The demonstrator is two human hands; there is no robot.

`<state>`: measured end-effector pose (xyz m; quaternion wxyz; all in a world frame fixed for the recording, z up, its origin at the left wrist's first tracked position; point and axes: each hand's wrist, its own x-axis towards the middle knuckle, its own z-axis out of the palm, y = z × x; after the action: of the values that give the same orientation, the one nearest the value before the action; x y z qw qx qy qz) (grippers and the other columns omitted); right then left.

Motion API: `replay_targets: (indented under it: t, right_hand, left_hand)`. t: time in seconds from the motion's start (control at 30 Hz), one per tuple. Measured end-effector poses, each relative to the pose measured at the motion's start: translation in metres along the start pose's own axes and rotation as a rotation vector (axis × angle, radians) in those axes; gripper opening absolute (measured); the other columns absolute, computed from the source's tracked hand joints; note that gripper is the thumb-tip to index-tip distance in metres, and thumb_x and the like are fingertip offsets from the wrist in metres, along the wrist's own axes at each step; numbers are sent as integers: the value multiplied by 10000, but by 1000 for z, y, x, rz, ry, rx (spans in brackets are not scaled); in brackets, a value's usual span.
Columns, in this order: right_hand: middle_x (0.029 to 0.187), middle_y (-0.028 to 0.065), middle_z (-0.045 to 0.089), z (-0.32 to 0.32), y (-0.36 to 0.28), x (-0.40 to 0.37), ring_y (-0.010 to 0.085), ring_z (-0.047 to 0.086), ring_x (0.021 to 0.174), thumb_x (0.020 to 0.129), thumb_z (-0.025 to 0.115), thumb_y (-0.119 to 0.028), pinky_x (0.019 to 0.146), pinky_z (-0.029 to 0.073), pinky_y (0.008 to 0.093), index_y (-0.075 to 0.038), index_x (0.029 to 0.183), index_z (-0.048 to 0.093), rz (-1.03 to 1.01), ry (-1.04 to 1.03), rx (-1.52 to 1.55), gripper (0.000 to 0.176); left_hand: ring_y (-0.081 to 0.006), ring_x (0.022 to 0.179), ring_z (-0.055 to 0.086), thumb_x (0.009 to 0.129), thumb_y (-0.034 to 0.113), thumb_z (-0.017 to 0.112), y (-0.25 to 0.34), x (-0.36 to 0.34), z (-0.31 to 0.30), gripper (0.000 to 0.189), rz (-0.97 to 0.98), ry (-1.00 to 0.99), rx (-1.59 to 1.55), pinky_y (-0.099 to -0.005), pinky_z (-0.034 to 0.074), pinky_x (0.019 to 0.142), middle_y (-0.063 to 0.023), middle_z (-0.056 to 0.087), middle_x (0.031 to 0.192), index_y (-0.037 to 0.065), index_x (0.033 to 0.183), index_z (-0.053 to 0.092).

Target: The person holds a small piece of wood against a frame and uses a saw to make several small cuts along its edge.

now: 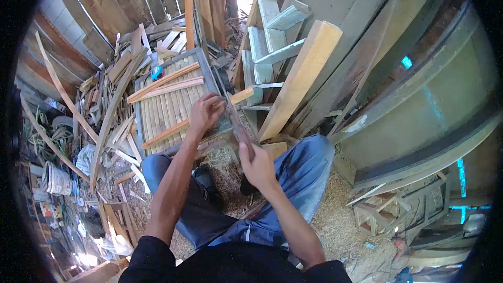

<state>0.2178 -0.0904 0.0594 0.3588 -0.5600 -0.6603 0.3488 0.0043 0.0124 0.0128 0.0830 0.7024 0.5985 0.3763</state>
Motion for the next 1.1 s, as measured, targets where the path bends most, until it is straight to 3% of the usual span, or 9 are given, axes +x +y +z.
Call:
replay_targets:
  t: [0.03,0.17,0.43,0.5,0.57,0.6,0.67,0.77,1.1]
  right_hand:
    - [658,266,587,-12,-2,-16,459,620,638,964,561,-322,600,483,454,31,976,694,10,-4,26,377]
    - [656,259,581,-30,3,-49,428,631,621,964,564,-308,595,481,427,29,1017,690,219,-105,36,364]
    - [679,271,584,14,-8,30,417,632,642,961,553,-357,611,472,452,38,925,689,30,14,-5,419]
    - [693,278,587,19,-1,35,422,633,648,957,557,-357,622,472,466,43,896,681,33,-29,10,424]
    - [597,190,583,21,11,32,309,601,530,981,545,-348,541,461,406,36,785,638,45,45,54,442]
    - [597,190,583,19,13,34,309,601,530,981,545,-348,541,461,406,36,785,638,43,36,52,442]
    - [529,40,497,13,18,37,139,497,454,1011,522,-339,453,412,305,-20,705,553,316,-84,599,444]
    - [535,-40,413,8,9,32,46,408,452,1029,504,-333,422,366,228,-64,706,515,272,-27,612,421]
    - [545,-3,483,2,22,23,82,476,455,1009,536,-366,432,404,255,-22,700,559,261,-12,529,463]
  left_hand:
    - [-304,887,666,800,203,703,0,1,1,161,20,6,-2,-400,546,766,-71,690,993,114,931,737]
    - [-299,886,666,776,211,717,-1,-6,2,179,96,32,12,-400,550,770,-63,693,983,137,936,746]
    - [-317,876,662,760,239,721,0,0,-4,232,58,39,-33,-414,542,759,-87,687,947,124,961,733]
    - [-322,875,662,765,250,722,3,0,-3,249,-99,21,-20,-413,543,757,-87,687,952,120,978,722]
    - [-321,862,659,774,235,726,7,-1,-1,220,-109,36,-22,-410,538,750,-85,684,939,107,952,717]
    - [-320,848,657,782,220,730,6,-2,0,192,-109,39,-19,-408,532,742,-83,680,926,94,926,713]
    - [-317,851,656,784,229,732,5,-3,0,206,-60,39,23,-409,533,744,-83,675,924,92,936,710]
    - [-310,858,651,787,236,733,1,-4,-1,217,-15,19,60,-407,531,748,-77,668,925,91,947,706]
    - [-260,862,609,774,203,747,4,-14,4,190,117,74,93,-367,513,773,-44,660,919,85,918,708]
